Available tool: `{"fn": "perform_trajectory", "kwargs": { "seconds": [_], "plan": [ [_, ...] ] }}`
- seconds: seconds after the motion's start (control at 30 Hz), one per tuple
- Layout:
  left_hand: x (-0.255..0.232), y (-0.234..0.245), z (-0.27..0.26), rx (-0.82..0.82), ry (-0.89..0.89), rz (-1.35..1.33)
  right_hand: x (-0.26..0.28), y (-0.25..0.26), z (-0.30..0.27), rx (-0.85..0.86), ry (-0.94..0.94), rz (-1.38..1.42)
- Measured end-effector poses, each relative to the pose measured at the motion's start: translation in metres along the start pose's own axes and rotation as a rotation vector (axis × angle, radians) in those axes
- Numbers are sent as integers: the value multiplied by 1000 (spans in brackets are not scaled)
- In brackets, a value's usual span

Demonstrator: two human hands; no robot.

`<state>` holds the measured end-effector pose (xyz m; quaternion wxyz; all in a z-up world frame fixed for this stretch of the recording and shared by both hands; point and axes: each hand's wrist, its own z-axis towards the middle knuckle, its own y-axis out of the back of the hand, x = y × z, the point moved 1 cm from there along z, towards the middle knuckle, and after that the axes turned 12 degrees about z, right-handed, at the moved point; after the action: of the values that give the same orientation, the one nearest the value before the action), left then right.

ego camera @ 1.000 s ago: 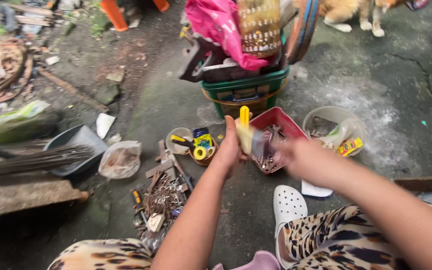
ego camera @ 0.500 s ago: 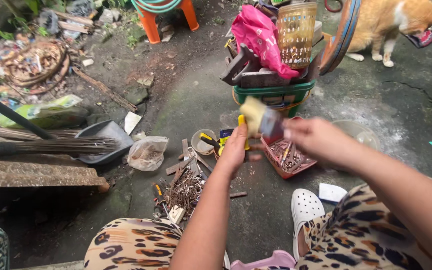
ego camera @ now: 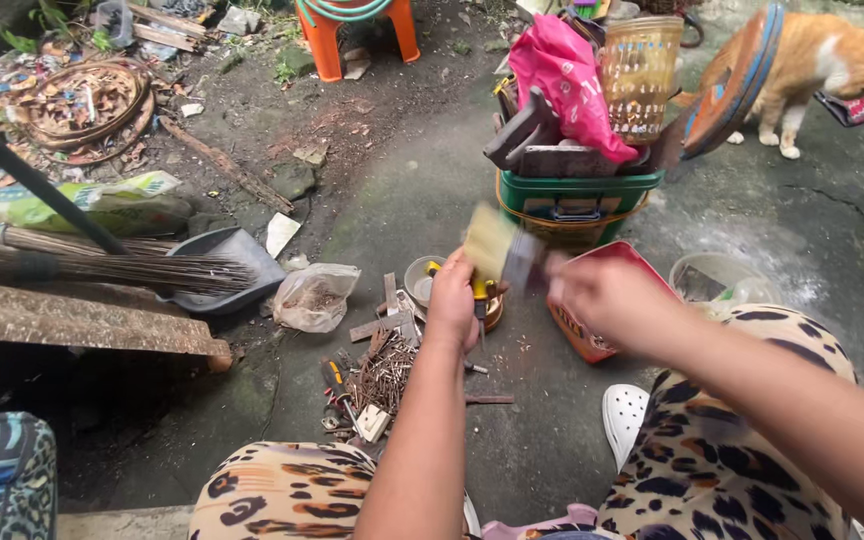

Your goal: The person sits on the ground and sorts small metal hardware such as nails, screws and hand tools out of a red container, placing them one at a time into a small pot and a plastic tub while holding a large paintbrush in one hand. They also handle a small packet and a small round tin during the sorting.

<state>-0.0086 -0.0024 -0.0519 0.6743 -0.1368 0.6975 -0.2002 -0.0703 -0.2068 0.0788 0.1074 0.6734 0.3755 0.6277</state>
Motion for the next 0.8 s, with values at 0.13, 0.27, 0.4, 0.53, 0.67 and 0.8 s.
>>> {"fn": "perform_trajectory", "kwargs": {
  "seconds": [0.13, 0.27, 0.4, 0.53, 0.67, 0.8],
  "plan": [
    [-14, -6, -15, -86, 86, -119, 0, -14, -16, 346, -155, -277],
    [-17, -18, -22, -31, 85, -2, 9, 14, -1, -1, -66, -207],
    [-18, -20, -15, -40, 112, -91, 9, -1, -7, 207, -196, -412],
    [-17, -23, -7, 83, 80, -133, 0, -4, -17, 442, -131, -444],
    [-12, -27, -10, 159, 138, 14, 10, 39, -1, 13, -22, -136],
    [-15, -30, -11, 90, 107, -103, 16, 22, -15, 221, -283, -243]
  ]
}}
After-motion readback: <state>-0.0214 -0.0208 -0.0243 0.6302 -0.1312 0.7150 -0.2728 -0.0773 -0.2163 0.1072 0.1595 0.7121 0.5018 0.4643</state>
